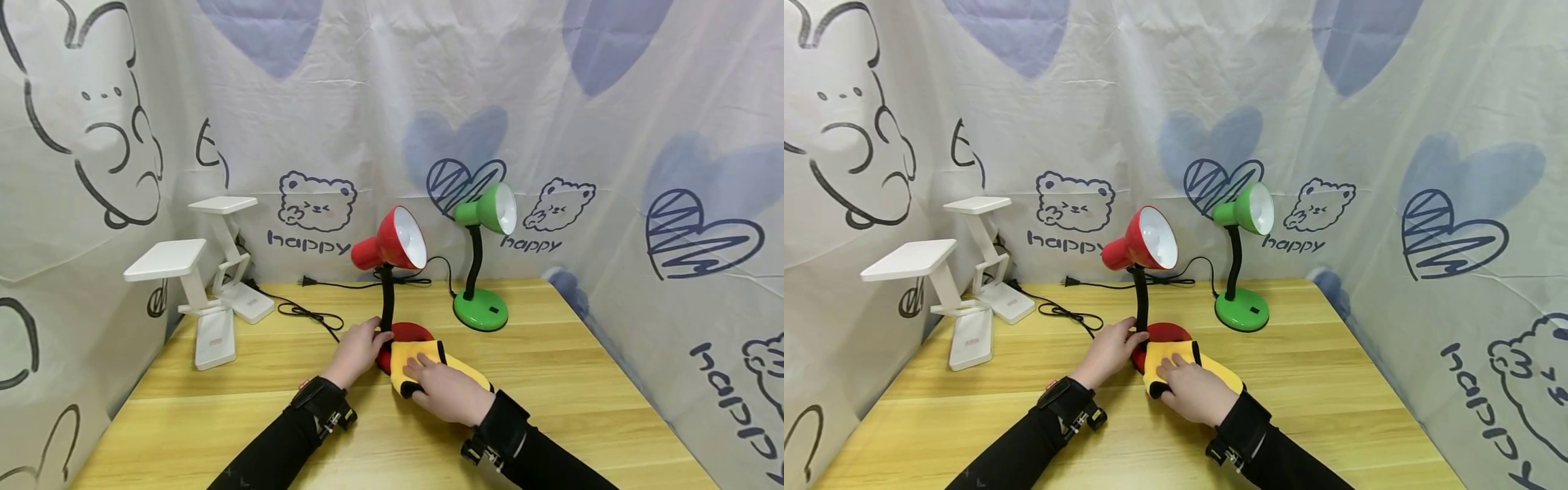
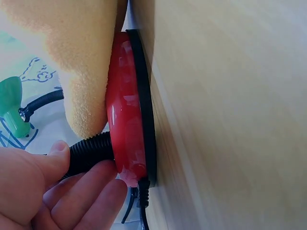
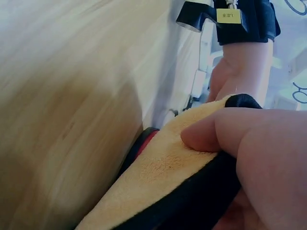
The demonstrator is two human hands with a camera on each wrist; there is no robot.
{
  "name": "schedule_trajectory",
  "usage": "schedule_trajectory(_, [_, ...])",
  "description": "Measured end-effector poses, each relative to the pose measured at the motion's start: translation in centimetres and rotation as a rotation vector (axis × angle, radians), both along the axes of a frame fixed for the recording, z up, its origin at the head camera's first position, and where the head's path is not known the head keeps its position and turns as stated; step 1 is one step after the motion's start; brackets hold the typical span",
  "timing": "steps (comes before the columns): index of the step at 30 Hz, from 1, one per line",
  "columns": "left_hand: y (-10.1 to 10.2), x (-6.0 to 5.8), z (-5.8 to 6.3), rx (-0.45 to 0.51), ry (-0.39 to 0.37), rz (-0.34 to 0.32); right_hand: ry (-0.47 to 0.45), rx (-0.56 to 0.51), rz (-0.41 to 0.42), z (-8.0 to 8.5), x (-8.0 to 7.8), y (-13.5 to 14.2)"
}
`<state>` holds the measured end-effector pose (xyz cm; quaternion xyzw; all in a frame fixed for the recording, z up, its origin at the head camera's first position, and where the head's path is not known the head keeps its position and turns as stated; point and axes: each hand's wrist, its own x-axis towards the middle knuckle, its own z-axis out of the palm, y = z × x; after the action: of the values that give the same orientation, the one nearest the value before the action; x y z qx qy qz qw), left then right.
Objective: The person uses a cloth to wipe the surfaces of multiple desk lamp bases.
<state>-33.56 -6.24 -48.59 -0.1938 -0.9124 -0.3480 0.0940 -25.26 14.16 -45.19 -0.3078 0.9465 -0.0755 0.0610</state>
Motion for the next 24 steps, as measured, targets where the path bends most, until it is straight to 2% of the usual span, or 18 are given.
schedule_trajectory(3, [0.0,0.0,0.0,0.001,-0.002,-0.003,0.04,-0.009,-0.005,-0.4,-0.4,0.1])
schedule_trajectory(7, [-0.1,0.0,0.2,-0.003,-0.005,-0.006,0.075,-0.049,-0.033,-1.0,-2.1,0.0])
schedule_trajectory(13, [-0.1,0.0,0.1,0.001,-0.007,-0.017,0.052,-0.105,-0.082,-1.1,-5.2,-0.1])
schedule_trajectory(20, [0.0,-0.1,0.1,-0.016,0.028,0.008,-0.011,-0.158,-0.16,-1.4,-8.5,-0.4])
schedule_trajectory(24, [0.1,0.0,0.2,-0.02,0.032,0.018,0.021,-0.179,-0.179,-1.9,-10.0,-0.5])
